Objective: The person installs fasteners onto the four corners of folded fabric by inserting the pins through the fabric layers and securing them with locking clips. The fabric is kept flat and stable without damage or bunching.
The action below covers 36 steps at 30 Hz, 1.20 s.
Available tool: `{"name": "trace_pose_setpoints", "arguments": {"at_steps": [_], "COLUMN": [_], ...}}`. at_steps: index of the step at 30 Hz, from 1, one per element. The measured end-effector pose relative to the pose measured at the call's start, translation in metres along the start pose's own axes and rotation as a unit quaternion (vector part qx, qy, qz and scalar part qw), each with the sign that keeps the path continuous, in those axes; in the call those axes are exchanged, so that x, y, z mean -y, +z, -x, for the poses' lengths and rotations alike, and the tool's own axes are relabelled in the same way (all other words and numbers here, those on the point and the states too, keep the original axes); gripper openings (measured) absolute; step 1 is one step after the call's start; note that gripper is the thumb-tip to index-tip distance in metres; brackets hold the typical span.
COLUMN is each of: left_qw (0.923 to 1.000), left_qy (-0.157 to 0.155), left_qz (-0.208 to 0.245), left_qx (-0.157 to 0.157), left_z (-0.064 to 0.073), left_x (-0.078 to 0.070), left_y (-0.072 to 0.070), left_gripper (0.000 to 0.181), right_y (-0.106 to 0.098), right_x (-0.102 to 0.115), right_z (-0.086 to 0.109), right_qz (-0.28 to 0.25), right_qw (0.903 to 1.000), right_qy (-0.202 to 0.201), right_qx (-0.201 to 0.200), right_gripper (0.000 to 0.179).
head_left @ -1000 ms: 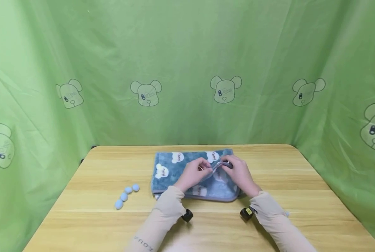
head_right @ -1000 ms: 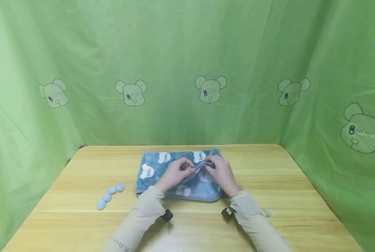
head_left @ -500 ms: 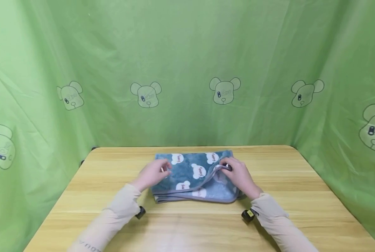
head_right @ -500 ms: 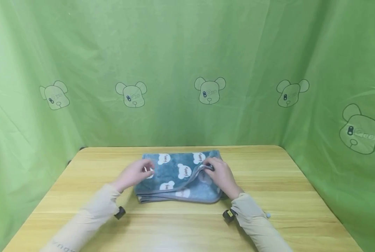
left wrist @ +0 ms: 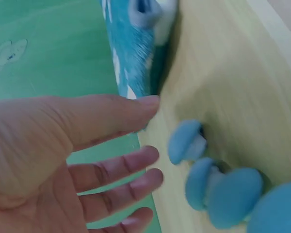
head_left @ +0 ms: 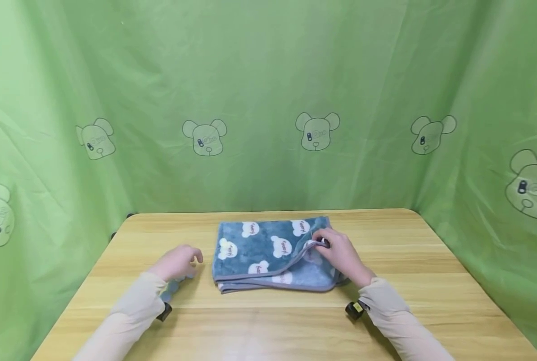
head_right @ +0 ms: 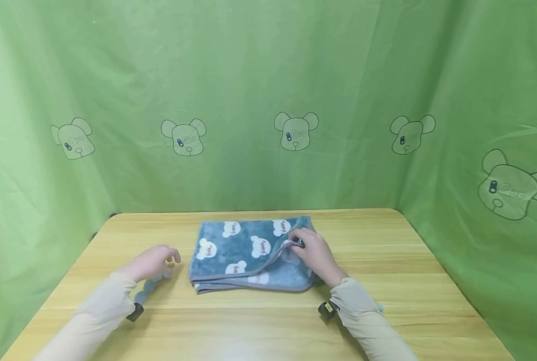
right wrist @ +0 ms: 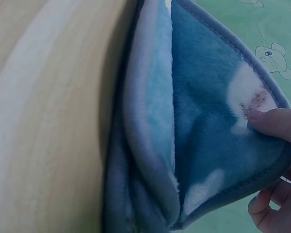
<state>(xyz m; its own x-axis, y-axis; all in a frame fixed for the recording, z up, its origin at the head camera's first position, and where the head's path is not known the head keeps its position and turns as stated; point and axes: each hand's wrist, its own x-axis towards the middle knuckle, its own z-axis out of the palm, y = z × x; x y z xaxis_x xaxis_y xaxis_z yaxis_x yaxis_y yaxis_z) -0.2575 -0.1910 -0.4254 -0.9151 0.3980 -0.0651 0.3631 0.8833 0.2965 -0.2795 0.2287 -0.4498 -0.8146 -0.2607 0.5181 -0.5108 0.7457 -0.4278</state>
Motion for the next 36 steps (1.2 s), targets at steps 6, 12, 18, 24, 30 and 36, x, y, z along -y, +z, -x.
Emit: {"name": "trace_pose_setpoints", "arguments": {"at_steps": [6, 12, 18, 24, 30, 36], "left_qw": [0.9988, 0.9986, 0.9992, 0.9988, 0.9926, 0.9773], "left_qy": [-0.03, -0.035, -0.021, 0.001, 0.057, 0.052], "left_qz": [0.024, 0.03, 0.032, 0.048, 0.097, 0.187], "left_qx": [0.03, 0.025, 0.014, -0.009, -0.045, -0.084], "left_z": [0.003, 0.002, 0.002, -0.005, -0.023, -0.047], "left_x": [0.007, 0.012, 0.015, 0.009, -0.011, -0.042], "left_y": [0.005, 0.013, 0.014, 0.0, -0.022, -0.028], "left_gripper": [0.027, 0.028, 0.027, 0.024, 0.02, 0.026], "right_y": [0.0, -0.001, 0.0, -0.002, -0.004, -0.009], "right_x": [0.0, 0.0, -0.002, -0.002, 0.001, 0.004], "right_z": [0.001, 0.002, 0.004, 0.003, -0.003, -0.006], "right_qz": [0.003, 0.003, 0.004, 0.009, 0.022, 0.025], "right_qw": [1.0, 0.9999, 0.9998, 0.9997, 0.9988, 0.9973], "right_qy": [0.004, 0.004, 0.004, 0.0, -0.031, -0.046], "right_qx": [0.009, 0.014, 0.018, 0.022, 0.031, 0.05], "right_gripper": [0.017, 0.017, 0.016, 0.016, 0.016, 0.018]}}
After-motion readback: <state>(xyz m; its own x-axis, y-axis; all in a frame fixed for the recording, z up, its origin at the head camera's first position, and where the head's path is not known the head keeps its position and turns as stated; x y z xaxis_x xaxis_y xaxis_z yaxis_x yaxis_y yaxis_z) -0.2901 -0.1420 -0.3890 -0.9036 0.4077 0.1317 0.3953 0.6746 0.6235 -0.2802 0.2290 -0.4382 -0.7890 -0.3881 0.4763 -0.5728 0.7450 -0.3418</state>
